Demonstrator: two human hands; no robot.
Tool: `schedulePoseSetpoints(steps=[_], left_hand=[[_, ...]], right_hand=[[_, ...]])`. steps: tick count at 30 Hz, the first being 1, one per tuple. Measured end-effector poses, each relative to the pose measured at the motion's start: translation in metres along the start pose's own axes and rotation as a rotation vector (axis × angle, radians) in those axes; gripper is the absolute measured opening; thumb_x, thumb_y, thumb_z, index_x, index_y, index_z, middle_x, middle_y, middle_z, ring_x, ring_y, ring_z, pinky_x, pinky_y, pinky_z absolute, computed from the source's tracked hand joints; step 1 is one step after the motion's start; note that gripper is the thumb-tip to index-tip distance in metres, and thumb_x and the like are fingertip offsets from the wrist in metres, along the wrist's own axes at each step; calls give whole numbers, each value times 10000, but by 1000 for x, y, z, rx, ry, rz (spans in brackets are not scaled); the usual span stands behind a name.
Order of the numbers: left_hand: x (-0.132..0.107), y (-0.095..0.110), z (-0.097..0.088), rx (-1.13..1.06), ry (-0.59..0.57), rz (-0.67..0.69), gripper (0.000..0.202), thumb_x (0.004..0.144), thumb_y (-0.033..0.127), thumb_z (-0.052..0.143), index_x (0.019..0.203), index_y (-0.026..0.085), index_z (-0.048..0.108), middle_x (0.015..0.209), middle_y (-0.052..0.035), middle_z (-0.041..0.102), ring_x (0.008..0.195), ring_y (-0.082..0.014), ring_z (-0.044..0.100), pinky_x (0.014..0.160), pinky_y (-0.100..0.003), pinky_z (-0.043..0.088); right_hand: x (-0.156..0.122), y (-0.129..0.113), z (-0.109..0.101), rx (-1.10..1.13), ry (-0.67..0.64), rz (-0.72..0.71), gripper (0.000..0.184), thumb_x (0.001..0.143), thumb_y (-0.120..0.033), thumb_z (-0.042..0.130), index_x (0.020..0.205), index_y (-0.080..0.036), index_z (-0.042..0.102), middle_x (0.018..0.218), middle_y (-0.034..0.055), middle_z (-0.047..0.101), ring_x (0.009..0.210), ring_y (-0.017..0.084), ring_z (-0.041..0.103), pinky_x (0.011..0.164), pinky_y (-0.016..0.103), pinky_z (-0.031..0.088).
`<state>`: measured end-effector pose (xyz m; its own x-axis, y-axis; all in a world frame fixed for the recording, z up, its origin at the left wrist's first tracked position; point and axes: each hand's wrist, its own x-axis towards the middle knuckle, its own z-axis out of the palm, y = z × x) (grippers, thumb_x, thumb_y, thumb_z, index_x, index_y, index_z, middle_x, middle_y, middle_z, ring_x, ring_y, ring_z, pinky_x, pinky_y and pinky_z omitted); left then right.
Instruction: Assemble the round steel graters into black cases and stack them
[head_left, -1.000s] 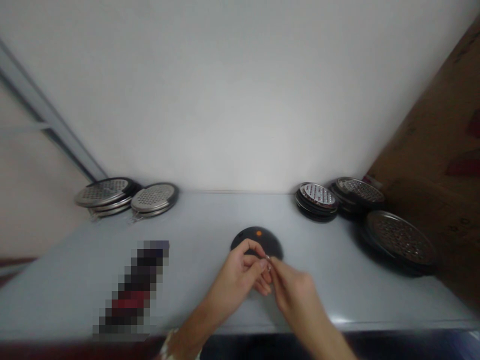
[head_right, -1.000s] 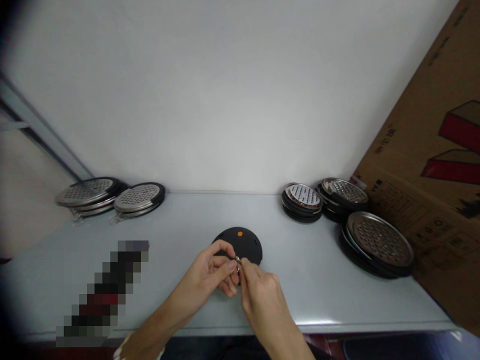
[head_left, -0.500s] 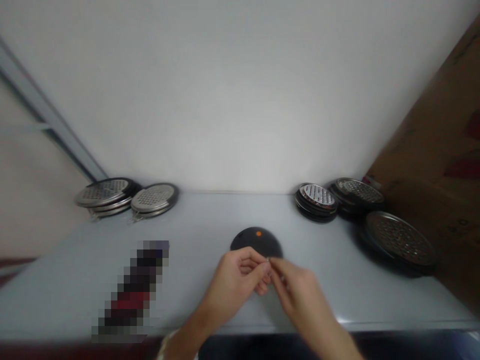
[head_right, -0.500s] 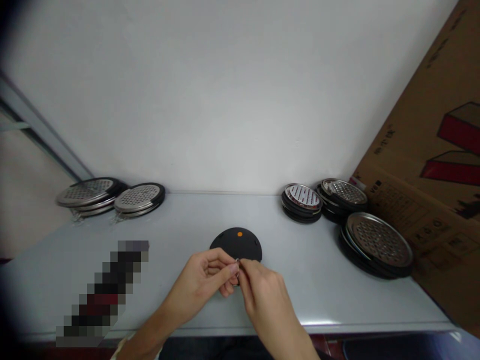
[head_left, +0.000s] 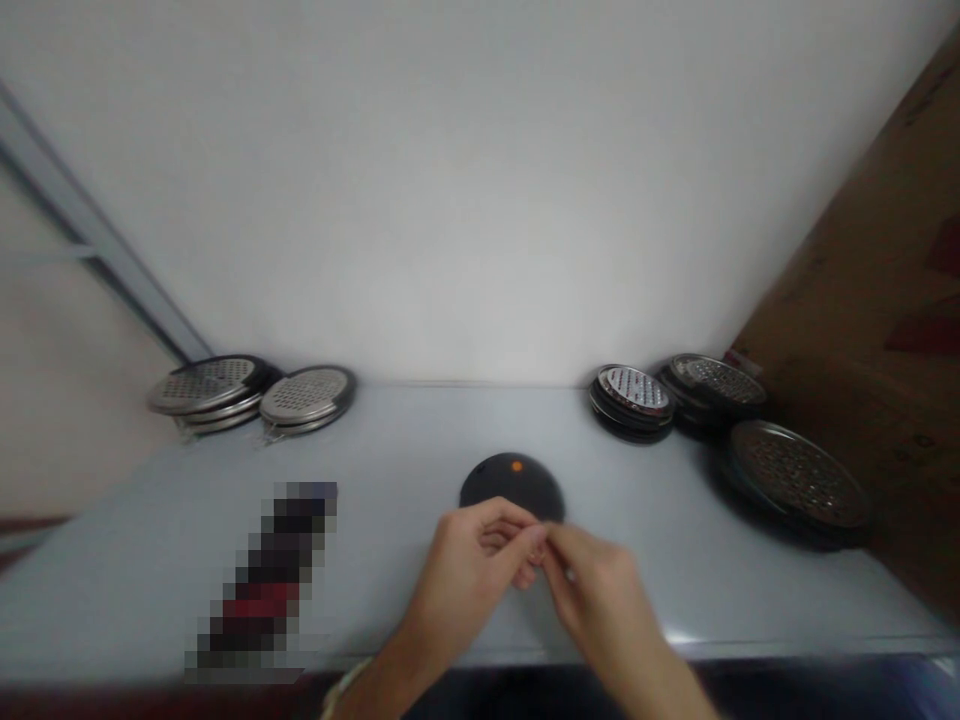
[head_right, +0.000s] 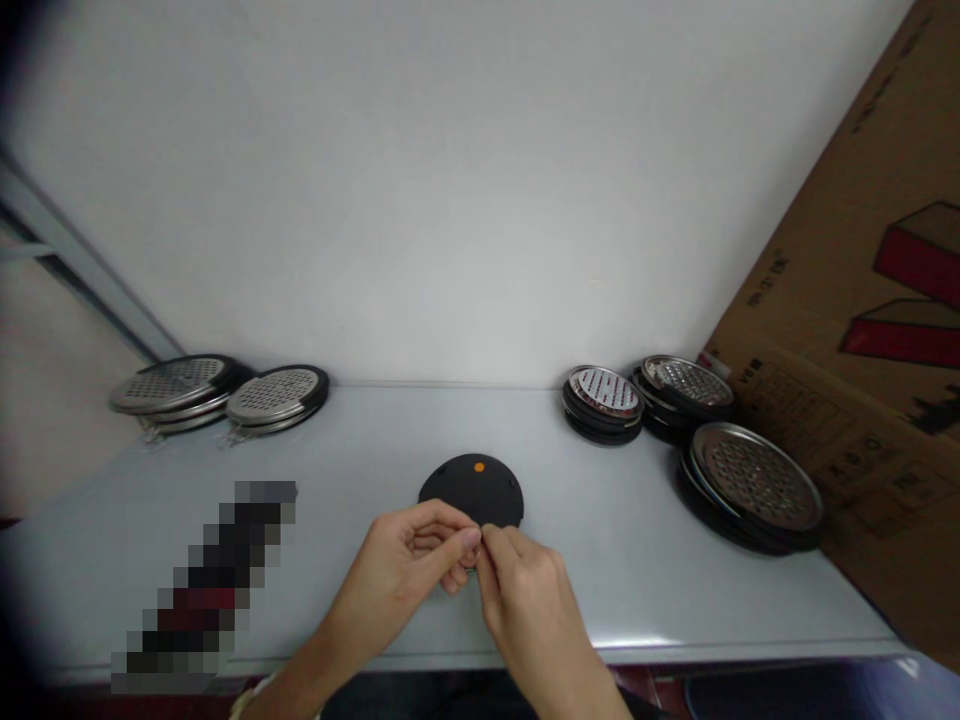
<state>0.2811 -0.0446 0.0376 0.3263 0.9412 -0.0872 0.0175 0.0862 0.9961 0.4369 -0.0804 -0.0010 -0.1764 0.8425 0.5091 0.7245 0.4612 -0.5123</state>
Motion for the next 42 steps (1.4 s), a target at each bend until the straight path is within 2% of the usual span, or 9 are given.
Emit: schedulePoseSetpoints(steps=[3, 7, 13, 18, 20, 23, 28, 37, 42], left_hand=[[-2, 2, 0, -13, -1, 5, 309, 787, 436, 784, 781, 134, 718, 653, -45, 707, 556, -146, 641, 528, -236, 532], [-1, 4, -2, -65, -39, -27, 344, 759, 465, 814, 776, 135, 716, 649, -43, 709, 559, -146, 642, 532, -237, 535], [5, 0, -9, -96, -81, -52, 402, 734, 485, 833, 892, 122, 759, 746, -79, 763, 695, -194, 715, 656, -286, 588], [6, -2, -9, -69, -92, -72, 388, 748, 472, 820, 917, 131, 742, 853, -92, 784, 797, -217, 744, 754, -312, 603], [5, -3, -8, -24, -84, -53, 347, 784, 465, 788, 884, 139, 722, 806, -74, 767, 751, -202, 732, 730, -305, 599], [4, -4, -8, 54, -80, -16, 307, 852, 459, 715, 844, 156, 665, 685, -35, 711, 626, -169, 679, 612, -274, 569], [5, -8, -8, 77, -119, -4, 330, 875, 492, 678, 838, 170, 615, 596, 10, 640, 485, -117, 578, 495, -228, 493], [9, -12, -7, -86, -200, -42, 432, 827, 571, 732, 895, 181, 559, 591, 28, 643, 451, -109, 575, 469, -221, 496], [8, -11, -7, -165, -216, -72, 475, 813, 557, 768, 995, 188, 531, 621, 27, 674, 491, -120, 620, 501, -224, 516]], right_hand=[[0, -5, 1, 20, 40, -6, 279, 1057, -193, 380, 921, -204, 624, 739, 20, 707, 603, 151, 688, 570, 223, 464], [0, -7, 1, 34, 19, -5, 282, 1039, -164, 379, 870, -209, 600, 691, 5, 680, 548, 142, 659, 544, 224, 456], [-2, 4, 3, 11, 27, -2, 252, 1039, -166, 384, 996, -187, 631, 782, 55, 732, 620, 171, 712, 560, 235, 498], [-4, 10, 5, -31, 18, -27, 261, 1049, -175, 374, 1058, -175, 635, 810, 71, 734, 646, 185, 721, 576, 244, 509], [-4, 11, 6, -49, -1, -44, 262, 1047, -170, 367, 1040, -177, 629, 783, 62, 716, 628, 184, 706, 574, 248, 502], [-5, 10, 6, -83, -29, -57, 263, 1034, -153, 355, 1025, -176, 617, 748, 50, 692, 603, 184, 686, 557, 252, 487], [-3, 8, 3, -88, -18, -72, 251, 1007, -127, 367, 997, -181, 612, 724, 39, 685, 571, 172, 674, 534, 242, 469], [-4, 7, 6, -83, 41, -82, 261, 1021, -130, 354, 1049, -141, 613, 701, 36, 675, 547, 161, 666, 536, 244, 456], [-3, 3, 6, -66, 56, -82, 276, 1019, -124, 354, 902, -172, 599, 638, 8, 636, 490, 139, 630, 502, 233, 420]])
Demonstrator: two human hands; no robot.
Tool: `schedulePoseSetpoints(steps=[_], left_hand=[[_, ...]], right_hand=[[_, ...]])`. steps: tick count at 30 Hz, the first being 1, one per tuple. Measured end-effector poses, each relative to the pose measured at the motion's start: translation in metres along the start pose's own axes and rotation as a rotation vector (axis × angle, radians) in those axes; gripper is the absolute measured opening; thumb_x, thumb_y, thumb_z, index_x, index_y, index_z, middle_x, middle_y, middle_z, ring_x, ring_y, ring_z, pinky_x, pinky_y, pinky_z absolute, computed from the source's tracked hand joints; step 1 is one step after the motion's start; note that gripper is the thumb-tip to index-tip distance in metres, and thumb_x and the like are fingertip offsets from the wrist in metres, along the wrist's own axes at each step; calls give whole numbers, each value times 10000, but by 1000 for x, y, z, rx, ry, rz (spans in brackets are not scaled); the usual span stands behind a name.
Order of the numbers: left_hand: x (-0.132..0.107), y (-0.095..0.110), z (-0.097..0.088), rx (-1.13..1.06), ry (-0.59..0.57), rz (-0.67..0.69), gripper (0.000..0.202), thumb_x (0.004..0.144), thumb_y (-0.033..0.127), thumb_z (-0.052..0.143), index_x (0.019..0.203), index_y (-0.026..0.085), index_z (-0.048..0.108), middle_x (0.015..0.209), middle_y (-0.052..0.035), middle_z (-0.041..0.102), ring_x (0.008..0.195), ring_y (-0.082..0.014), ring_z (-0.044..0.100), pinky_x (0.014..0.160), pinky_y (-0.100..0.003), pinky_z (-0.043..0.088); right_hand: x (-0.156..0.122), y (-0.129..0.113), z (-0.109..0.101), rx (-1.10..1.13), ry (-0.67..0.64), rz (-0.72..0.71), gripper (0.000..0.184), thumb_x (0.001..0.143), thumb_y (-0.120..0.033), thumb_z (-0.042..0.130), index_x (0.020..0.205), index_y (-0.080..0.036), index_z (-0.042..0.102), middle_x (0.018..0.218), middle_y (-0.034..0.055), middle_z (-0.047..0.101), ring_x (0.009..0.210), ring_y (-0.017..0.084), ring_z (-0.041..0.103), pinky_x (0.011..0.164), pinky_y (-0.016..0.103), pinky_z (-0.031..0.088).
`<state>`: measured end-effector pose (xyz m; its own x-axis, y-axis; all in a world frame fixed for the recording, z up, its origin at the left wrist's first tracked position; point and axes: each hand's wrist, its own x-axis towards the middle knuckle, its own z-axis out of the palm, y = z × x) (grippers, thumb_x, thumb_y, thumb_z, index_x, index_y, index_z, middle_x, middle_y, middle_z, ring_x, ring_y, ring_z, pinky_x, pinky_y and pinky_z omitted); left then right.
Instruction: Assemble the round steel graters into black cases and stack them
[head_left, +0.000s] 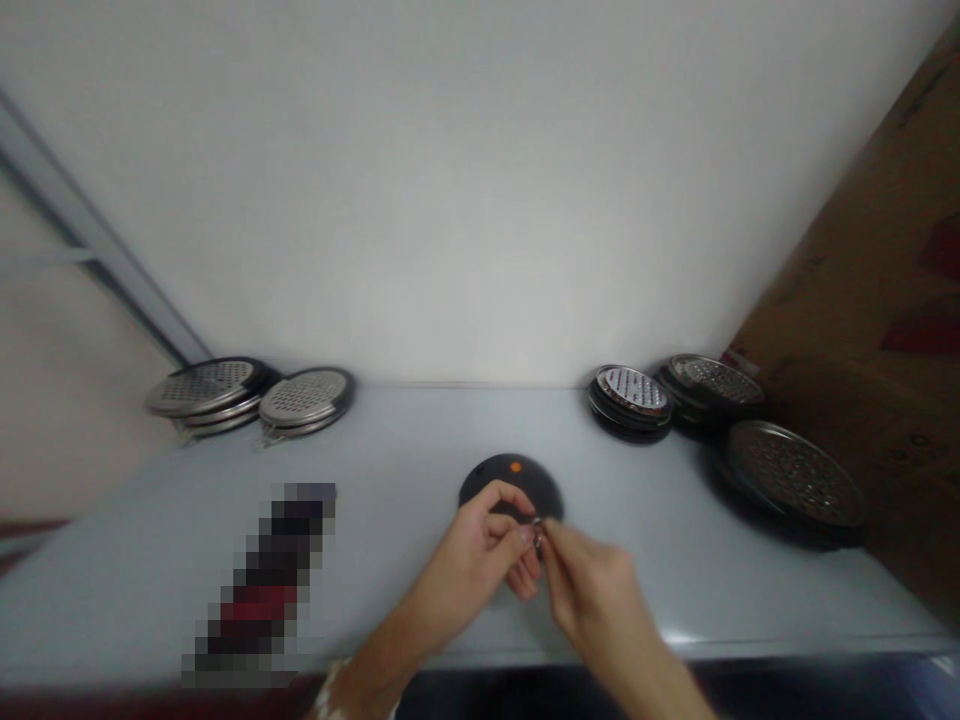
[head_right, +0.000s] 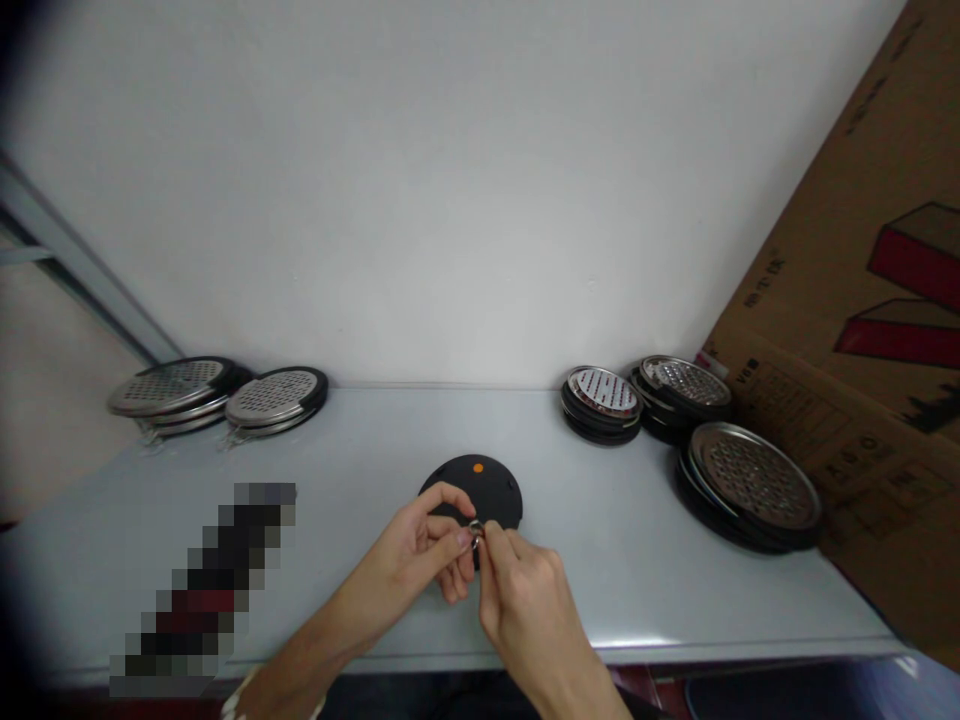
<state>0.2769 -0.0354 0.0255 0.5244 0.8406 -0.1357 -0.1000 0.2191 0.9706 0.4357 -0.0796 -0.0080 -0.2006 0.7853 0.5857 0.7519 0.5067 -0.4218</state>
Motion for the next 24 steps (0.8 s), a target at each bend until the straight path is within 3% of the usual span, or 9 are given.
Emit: schedulePoseSetpoints(steps=[12, 16, 20, 24], left_hand=[[-4, 0, 14, -328, 70, -39, 503, 726, 447, 880, 937, 190, 504, 636, 18, 698, 540, -85, 614, 522, -162, 440], [-4, 3, 12, -385, 98, -53, 495, 716, 420, 888, 945, 186, 516, 636, 15, 691, 528, -80, 597, 513, -161, 417], [-2, 12, -2, -235, 193, 33, 428, 817, 471, 777, 1041, 176, 562, 628, 28, 666, 496, -94, 580, 472, -174, 408], [-2, 18, -10, 85, 199, 139, 290, 842, 411, 731, 962, 160, 646, 683, 12, 669, 590, -127, 624, 553, -216, 494]], right_hand=[[1, -4, 0, -10, 121, -38, 278, 1034, -143, 347, 1013, -138, 625, 659, 14, 679, 492, 130, 654, 489, 214, 432], [0, -2, 4, 81, 75, 7, 265, 1028, -151, 361, 993, -163, 623, 677, 17, 689, 513, 135, 662, 508, 212, 438], [2, -6, 2, 213, -40, 107, 261, 1037, -183, 392, 952, -195, 638, 791, 43, 732, 640, 162, 712, 590, 221, 467], [6, -15, 2, 358, -170, 274, 290, 1046, -252, 429, 844, -211, 633, 700, 11, 686, 592, 145, 665, 569, 209, 443]])
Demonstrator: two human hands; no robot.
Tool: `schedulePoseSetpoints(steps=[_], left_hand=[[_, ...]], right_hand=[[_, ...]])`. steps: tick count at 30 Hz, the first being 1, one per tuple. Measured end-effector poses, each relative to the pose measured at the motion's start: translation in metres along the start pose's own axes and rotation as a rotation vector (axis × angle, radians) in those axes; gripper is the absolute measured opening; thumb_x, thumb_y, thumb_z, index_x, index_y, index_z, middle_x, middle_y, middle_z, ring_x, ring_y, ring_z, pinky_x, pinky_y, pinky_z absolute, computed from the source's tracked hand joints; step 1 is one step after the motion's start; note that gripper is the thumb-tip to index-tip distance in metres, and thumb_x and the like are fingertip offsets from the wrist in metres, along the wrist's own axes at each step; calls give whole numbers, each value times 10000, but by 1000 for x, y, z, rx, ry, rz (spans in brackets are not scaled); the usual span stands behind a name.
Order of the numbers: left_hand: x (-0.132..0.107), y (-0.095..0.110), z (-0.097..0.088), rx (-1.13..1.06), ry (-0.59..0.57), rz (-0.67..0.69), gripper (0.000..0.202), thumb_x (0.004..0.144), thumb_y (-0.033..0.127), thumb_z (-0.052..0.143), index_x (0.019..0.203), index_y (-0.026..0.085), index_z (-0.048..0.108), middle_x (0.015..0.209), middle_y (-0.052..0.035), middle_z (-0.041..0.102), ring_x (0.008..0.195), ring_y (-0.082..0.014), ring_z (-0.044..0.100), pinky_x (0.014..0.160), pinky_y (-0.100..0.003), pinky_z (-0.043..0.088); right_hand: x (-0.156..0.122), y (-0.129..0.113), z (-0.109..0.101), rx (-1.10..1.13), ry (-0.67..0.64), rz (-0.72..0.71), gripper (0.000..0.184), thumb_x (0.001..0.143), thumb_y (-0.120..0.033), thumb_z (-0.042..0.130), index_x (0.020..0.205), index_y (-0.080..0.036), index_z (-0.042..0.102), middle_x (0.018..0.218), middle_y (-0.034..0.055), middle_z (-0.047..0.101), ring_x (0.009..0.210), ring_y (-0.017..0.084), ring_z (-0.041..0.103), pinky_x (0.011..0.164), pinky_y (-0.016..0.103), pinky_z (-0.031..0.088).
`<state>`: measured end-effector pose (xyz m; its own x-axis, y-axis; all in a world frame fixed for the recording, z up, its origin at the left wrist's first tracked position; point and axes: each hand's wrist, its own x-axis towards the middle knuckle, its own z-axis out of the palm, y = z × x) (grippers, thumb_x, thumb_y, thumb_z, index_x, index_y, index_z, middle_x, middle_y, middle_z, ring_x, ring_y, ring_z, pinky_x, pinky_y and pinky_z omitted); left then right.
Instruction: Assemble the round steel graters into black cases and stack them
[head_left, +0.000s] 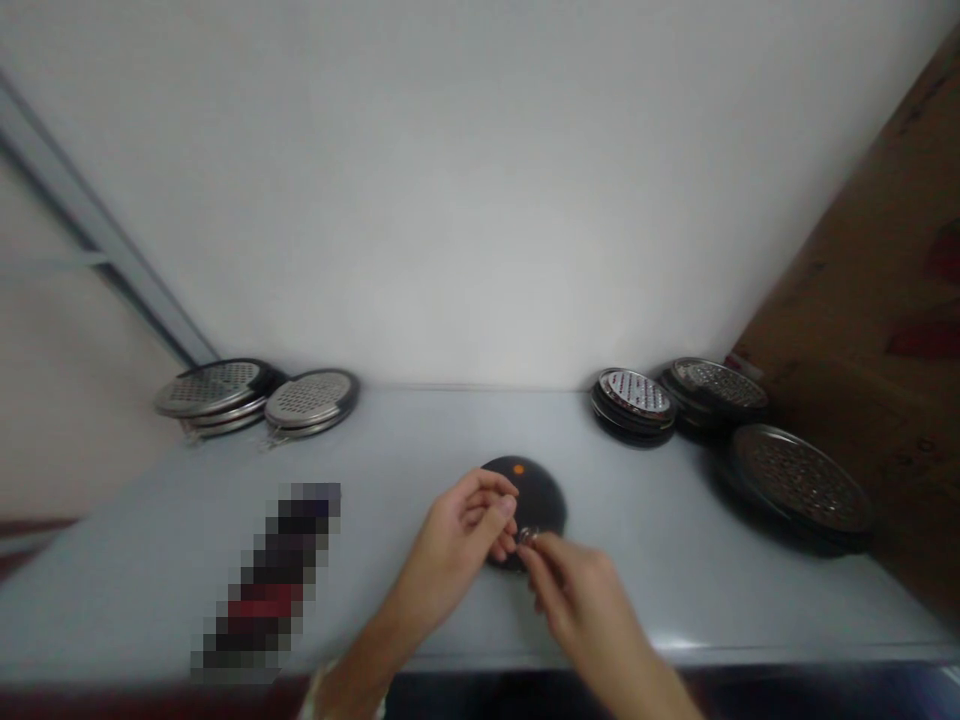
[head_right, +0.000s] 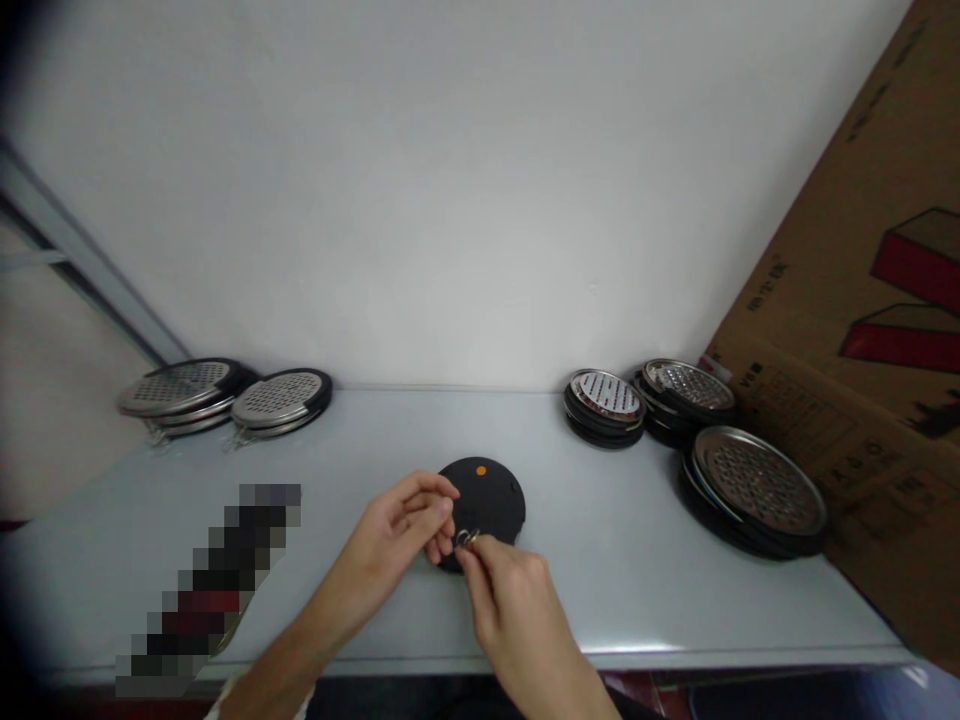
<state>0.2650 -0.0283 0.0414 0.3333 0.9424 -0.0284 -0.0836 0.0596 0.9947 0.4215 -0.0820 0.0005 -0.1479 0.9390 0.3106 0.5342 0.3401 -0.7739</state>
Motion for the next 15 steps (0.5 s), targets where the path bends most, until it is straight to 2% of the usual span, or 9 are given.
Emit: schedulePoseSetpoints(steps=[3, 5, 6, 7, 8, 10, 11, 12, 15], left_hand=[[-2, -1, 0, 200, -55, 43, 141, 826, 293, 719, 853, 155, 705, 782, -27, 723, 733, -163, 676, 706, -259, 545], [-4, -1, 0, 287, -78, 40, 106, 837, 255, 690, 846, 158, 731, 800, -34, 745, 756, -177, 689, 729, -270, 548], [-5, 0, -1, 319, -85, 36, 105, 843, 241, 679, 864, 161, 743, 807, -33, 753, 757, -180, 692, 724, -270, 547], [-5, 1, -2, 350, -92, 37, 109, 846, 226, 671, 883, 164, 753, 819, -31, 760, 759, -180, 695, 720, -267, 545], [-6, 2, -4, 384, -101, 44, 117, 848, 208, 664, 899, 169, 762, 836, -29, 766, 765, -179, 697, 720, -263, 541], [-7, 2, -8, 452, -122, 82, 138, 850, 166, 651, 903, 183, 777, 871, -26, 773, 791, -174, 701, 734, -254, 528], [-8, 1, -11, 481, -134, 113, 150, 855, 148, 644, 895, 189, 782, 884, -24, 774, 807, -171, 702, 745, -250, 522], [-8, -1, -14, 505, -144, 152, 159, 863, 136, 639, 886, 194, 785, 891, -22, 773, 822, -169, 701, 757, -247, 517], [-8, -16, -24, 582, -171, 275, 175, 906, 124, 625, 886, 203, 779, 902, -21, 768, 852, -165, 699, 794, -246, 513]], right_hand=[[0, -1, 3, 88, -55, 114, 334, 1045, -326, 450, 781, -207, 617, 612, -12, 633, 525, 131, 610, 528, 205, 422], [0, 1, 3, 128, -90, 178, 353, 1035, -361, 471, 752, -205, 611, 571, -19, 608, 501, 132, 589, 504, 213, 412], [-1, 2, 2, 139, -87, 202, 302, 1017, -366, 512, 794, -200, 632, 590, -18, 621, 505, 134, 587, 505, 218, 419], [-1, 4, 1, 143, -64, 213, 206, 984, -360, 576, 896, -194, 659, 661, -7, 662, 532, 138, 600, 522, 224, 440], [-2, 6, 0, 144, -27, 207, 189, 940, -341, 644, 1055, -191, 662, 795, 16, 712, 591, 145, 628, 558, 231, 472], [-3, 9, -1, 163, 37, 154, 519, 880, -294, 717, 1361, -223, 536, 1121, 69, 713, 768, 166, 678, 648, 249, 530], [-3, 10, -2, 185, 43, 124, 576, 891, -286, 705, 1421, -245, 484, 1209, 78, 687, 843, 174, 687, 681, 256, 546], [-4, 12, -1, 211, 33, 100, 516, 924, -288, 668, 1411, -257, 498, 1214, 75, 686, 886, 179, 690, 698, 259, 553], [-3, 19, 3, 224, -7, 47, 196, 1002, -261, 558, 1178, -255, 645, 1009, 35, 731, 876, 178, 695, 741, 267, 549]])
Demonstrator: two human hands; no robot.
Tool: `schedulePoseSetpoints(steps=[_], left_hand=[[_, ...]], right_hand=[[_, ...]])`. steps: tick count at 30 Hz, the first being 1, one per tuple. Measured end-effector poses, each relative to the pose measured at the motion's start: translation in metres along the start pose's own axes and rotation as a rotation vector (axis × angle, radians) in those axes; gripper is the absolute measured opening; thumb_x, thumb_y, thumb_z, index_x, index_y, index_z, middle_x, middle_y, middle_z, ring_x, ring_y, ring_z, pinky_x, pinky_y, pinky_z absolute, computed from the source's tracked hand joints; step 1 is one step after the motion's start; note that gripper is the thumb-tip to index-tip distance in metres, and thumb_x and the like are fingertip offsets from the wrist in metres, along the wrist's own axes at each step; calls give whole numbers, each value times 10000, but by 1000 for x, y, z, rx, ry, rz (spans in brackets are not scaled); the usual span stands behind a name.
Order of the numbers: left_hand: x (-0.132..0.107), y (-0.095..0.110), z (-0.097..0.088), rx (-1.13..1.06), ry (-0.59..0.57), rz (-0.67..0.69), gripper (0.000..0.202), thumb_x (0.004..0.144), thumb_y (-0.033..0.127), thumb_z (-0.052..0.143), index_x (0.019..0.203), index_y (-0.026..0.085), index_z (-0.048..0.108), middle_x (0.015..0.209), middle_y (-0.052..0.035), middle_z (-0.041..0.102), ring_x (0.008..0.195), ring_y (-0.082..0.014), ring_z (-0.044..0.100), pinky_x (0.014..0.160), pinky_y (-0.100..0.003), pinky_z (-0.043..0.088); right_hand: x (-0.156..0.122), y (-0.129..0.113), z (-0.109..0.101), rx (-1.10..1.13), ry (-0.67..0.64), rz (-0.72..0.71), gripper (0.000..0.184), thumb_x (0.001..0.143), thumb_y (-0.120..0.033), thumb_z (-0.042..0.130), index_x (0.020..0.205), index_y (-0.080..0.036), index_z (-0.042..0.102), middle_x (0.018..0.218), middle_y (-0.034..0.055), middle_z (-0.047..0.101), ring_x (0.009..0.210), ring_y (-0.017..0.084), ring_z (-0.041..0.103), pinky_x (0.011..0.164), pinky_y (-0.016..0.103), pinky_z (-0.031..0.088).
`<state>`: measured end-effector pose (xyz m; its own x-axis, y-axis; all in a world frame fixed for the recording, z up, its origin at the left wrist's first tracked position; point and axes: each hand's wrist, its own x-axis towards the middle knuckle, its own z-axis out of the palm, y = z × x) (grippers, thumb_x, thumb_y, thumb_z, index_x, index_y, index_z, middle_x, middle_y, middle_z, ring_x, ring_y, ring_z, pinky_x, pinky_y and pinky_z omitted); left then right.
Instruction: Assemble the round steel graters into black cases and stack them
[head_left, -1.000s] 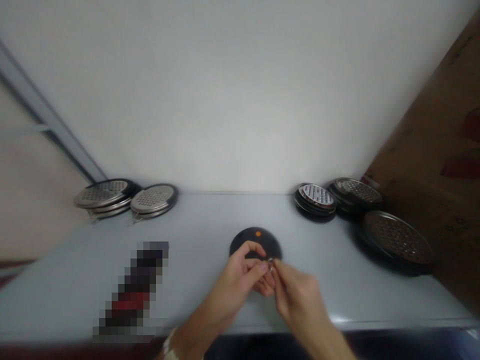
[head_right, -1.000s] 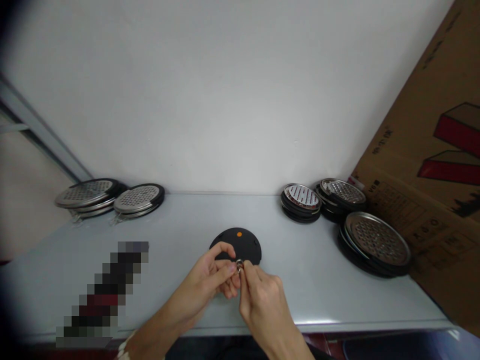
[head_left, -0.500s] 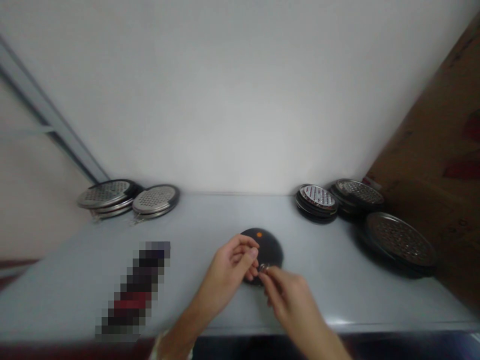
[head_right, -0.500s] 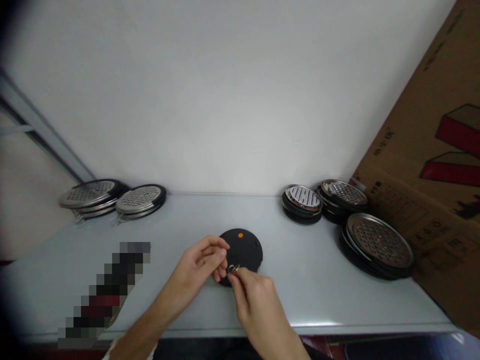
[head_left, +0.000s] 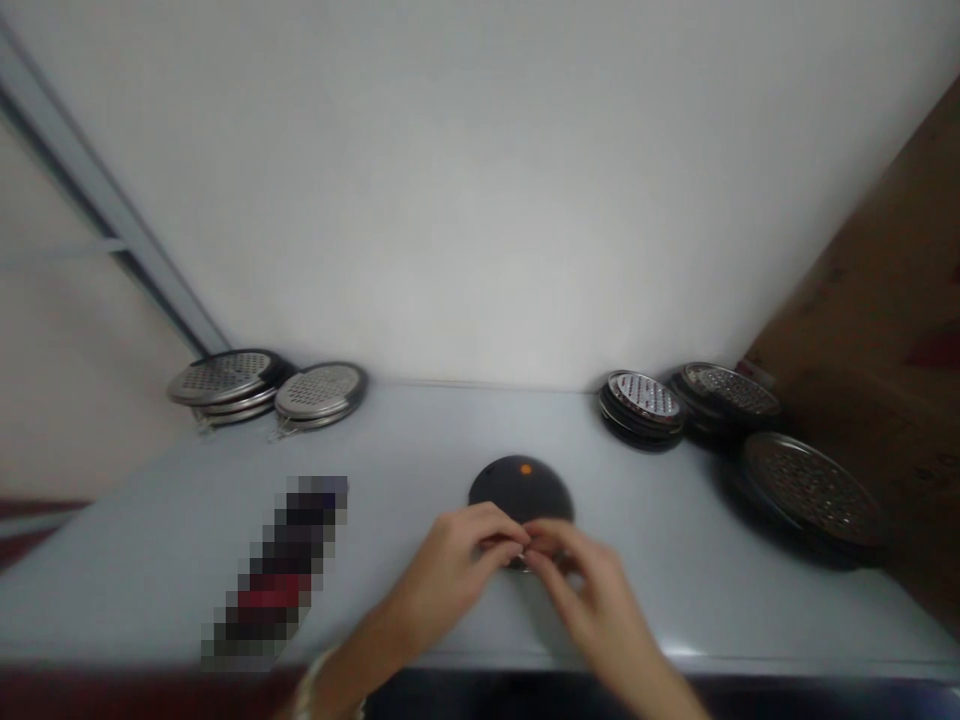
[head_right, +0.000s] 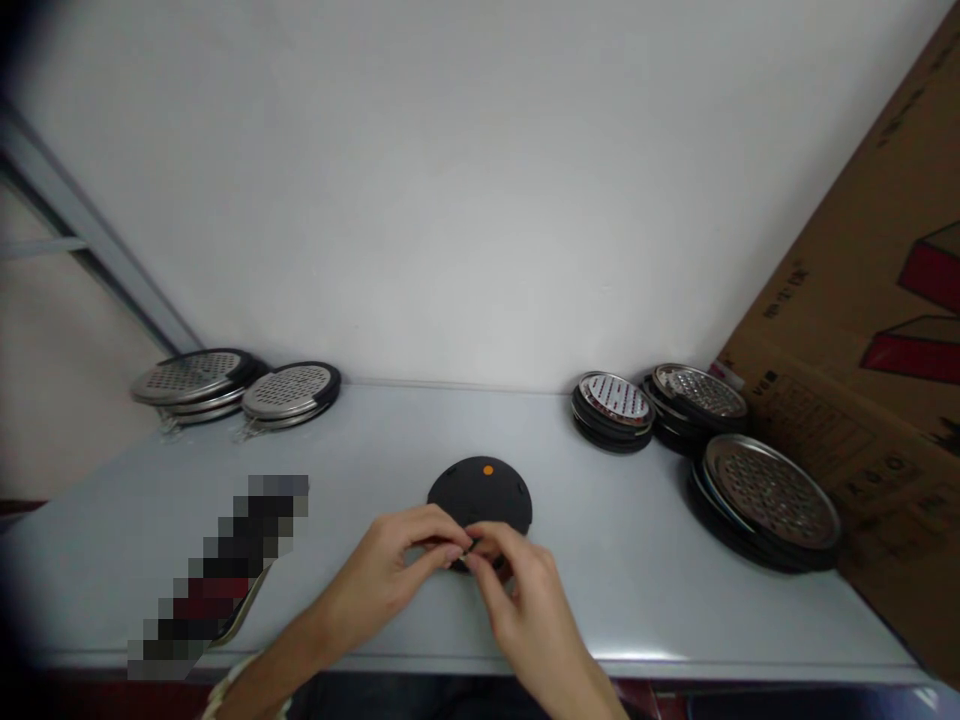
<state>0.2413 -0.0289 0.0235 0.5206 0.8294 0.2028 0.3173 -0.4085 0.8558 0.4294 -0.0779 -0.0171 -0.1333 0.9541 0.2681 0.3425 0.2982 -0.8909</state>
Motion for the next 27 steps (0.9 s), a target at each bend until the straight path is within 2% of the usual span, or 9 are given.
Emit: schedulePoseSetpoints(steps=[2, 6, 8, 11, 15, 17, 22, 27], left_hand=[[-4, -15, 3, 95, -9, 93, 177, 938, 116, 609, 907, 196, 764, 915, -27, 763, 866, -168, 697, 813, -253, 516], [-9, -38, 8, 308, -9, 304, 201, 987, 86, 538, 959, 171, 718, 939, -53, 744, 898, -192, 675, 830, -286, 526], [-10, -44, 9, 368, 3, 359, 204, 1007, 97, 513, 970, 169, 700, 942, -58, 737, 898, -199, 662, 825, -300, 530], [-10, -47, 7, 390, 8, 390, 213, 1029, 123, 490, 974, 173, 690, 931, -55, 732, 896, -198, 653, 822, -303, 536], [-9, -47, 3, 406, -28, 418, 249, 1041, 129, 465, 946, 174, 690, 911, -49, 725, 896, -197, 644, 827, -308, 530], [-9, -47, 1, 414, -48, 410, 253, 1039, 126, 467, 925, 174, 688, 899, -44, 722, 887, -194, 638, 829, -309, 524], [-6, -47, -2, 386, -111, 366, 251, 1020, 107, 480, 931, 179, 703, 922, -50, 728, 916, -191, 636, 859, -304, 519], [-1, -52, -6, 299, -147, 353, 243, 1002, 107, 506, 903, 181, 715, 923, -55, 736, 925, -190, 646, 884, -302, 521]], right_hand=[[0, 7, 3, -62, -15, -66, 166, 1002, -195, 536, 1098, -253, 659, 984, 28, 725, 894, 182, 685, 800, 288, 539], [-1, 19, 6, -208, -62, -233, 292, 994, -86, 461, 1181, -258, 606, 1051, 49, 699, 954, 213, 639, 854, 350, 520], [-1, 23, 7, -271, -67, -280, 322, 996, -72, 448, 1221, -258, 584, 1067, 60, 690, 964, 228, 620, 869, 384, 513], [0, 26, 8, -330, -44, -316, 304, 998, -72, 463, 1215, -249, 582, 1069, 74, 680, 977, 244, 599, 877, 420, 509], [2, 28, 9, -352, -6, -367, 198, 987, -84, 504, 1062, -230, 614, 949, 62, 661, 958, 247, 582, 843, 421, 529], [2, 30, 10, -370, 6, -392, 200, 977, -72, 501, 1033, -222, 620, 933, 66, 656, 1009, 256, 584, 874, 437, 538], [-2, 36, 14, -456, 70, -435, 286, 951, -36, 481, 1109, -222, 629, 1120, 102, 704, 1264, 293, 569, 1021, 524, 497], [-4, 38, 16, -533, 42, -433, 312, 950, -20, 448, 1141, -201, 617, 1286, 153, 702, 1289, 283, 609, 1045, 542, 472]])
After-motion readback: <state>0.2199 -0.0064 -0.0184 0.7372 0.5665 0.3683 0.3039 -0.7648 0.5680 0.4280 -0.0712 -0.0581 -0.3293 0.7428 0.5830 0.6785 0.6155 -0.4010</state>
